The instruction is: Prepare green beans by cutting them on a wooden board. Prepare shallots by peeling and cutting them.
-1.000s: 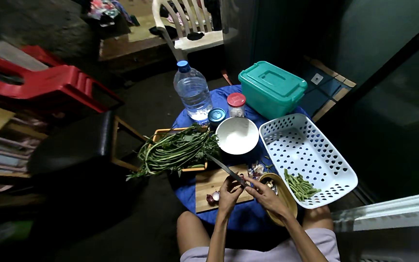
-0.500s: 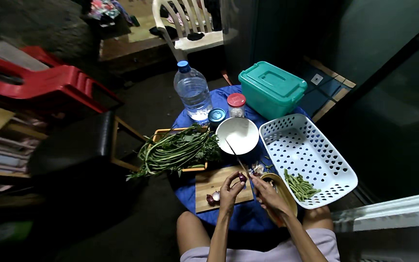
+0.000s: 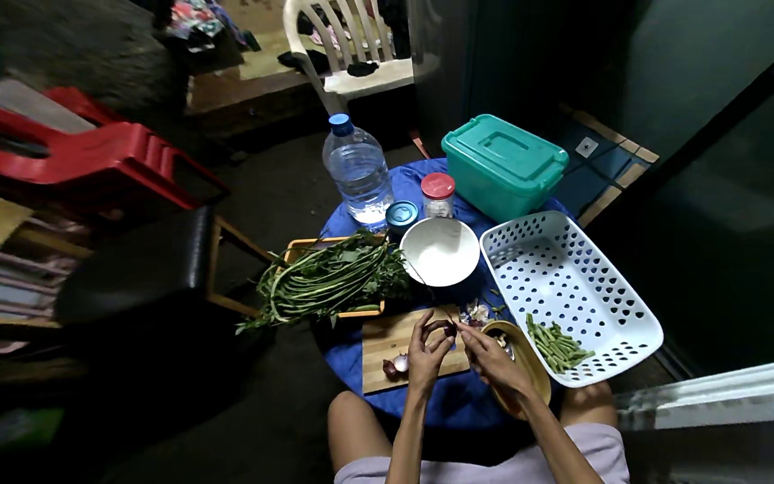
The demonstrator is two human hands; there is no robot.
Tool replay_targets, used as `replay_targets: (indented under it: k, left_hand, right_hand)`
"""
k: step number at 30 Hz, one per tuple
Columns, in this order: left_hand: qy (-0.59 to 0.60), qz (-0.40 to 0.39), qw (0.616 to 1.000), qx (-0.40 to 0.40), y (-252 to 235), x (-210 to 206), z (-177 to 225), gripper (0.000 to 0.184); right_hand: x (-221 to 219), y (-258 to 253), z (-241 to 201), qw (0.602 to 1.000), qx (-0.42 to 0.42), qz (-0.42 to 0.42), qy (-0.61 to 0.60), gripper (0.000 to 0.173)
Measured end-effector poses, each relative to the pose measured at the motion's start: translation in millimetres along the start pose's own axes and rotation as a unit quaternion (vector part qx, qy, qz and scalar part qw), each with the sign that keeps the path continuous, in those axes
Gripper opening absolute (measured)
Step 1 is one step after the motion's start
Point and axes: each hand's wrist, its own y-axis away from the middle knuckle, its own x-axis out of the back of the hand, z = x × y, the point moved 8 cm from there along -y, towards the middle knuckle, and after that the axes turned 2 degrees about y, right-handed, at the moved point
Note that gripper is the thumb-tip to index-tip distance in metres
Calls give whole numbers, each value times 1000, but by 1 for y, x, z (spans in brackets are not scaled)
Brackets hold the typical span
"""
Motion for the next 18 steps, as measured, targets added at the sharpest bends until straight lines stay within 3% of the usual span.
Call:
replay_targets:
  k: [10,18]
  left_hand:
    - [-5,6,1000,-24,0,-3,6,81]
    - [-7,10,1000,12,-3,0,-6,77]
  right_hand:
    - [2,1,-5,999,8,3,36,46]
    - [14,2,6,998,-38,30,-38,49]
